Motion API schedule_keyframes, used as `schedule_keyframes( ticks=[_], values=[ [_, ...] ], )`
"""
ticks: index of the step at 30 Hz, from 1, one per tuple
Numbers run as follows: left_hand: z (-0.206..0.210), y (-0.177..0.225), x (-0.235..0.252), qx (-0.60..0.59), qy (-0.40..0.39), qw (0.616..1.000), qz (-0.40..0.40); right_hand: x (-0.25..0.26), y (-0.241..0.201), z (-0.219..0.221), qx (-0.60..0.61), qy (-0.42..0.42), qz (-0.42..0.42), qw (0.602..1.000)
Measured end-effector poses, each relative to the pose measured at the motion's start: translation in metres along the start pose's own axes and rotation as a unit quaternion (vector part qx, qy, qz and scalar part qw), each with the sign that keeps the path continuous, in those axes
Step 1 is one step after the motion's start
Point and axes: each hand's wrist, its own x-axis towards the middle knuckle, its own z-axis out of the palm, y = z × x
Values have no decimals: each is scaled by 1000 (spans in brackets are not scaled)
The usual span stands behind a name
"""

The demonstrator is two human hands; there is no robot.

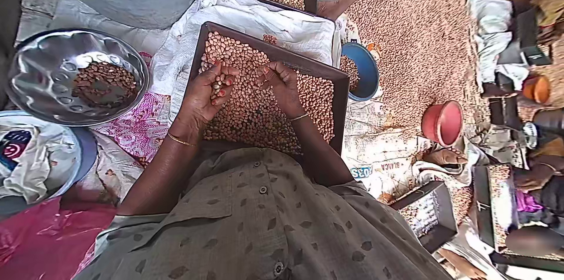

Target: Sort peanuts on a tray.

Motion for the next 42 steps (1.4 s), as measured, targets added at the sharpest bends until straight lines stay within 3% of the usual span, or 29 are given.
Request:
schedule_keyframes(
  ticks=[3,7,10,13,14,15,18,20,22,24,27,30,32,35,38,40,42],
  values=[
    [0,1,0,12,-8,1000,-5,-1,-8,-1,159,-13,64,985],
    [0,2,-1,7,-10,1000,-9,1,-9,-13,227,1,85,970],
    [0,2,-1,-11,-1,1000,0,13,-25,-47,266,141,54,952],
    [0,2,-1,-25,9,1000,9,27,-43,-88,373,343,61,860],
    [-1,2,0,-32,8,999,14,28,-43,-97,375,366,66,849],
    [0,2,0,-38,5,999,20,27,-41,-97,337,368,74,864],
    [0,1,0,-41,4,998,39,16,-23,-63,118,231,34,965],
    [-1,0,-1,-46,-3,997,55,7,-4,-32,-81,76,-76,991],
    [0,1,-1,-48,1,997,64,2,11,-8,-326,-56,-171,928],
    [1,1,-1,-51,16,996,68,0,27,1,-471,-125,-200,850],
    [0,0,0,-59,12,995,74,2,35,-23,-546,-110,-158,815],
    [-1,1,-2,-65,6,995,78,-6,47,-65,-610,11,-164,775],
    [-2,1,-1,-73,-1,994,79,-19,41,-90,-628,40,-90,772],
    [-1,1,0,-89,-6,993,78,-42,4,-117,-523,-27,86,847],
    [-1,1,1,-83,-1,994,77,-59,-20,-132,-339,-79,120,930],
    [-2,1,2,-73,0,994,76,-59,-24,-128,-335,-48,90,937],
    [-1,0,2,-66,3,995,74,-49,-18,-117,-415,5,56,908]
  ],
)
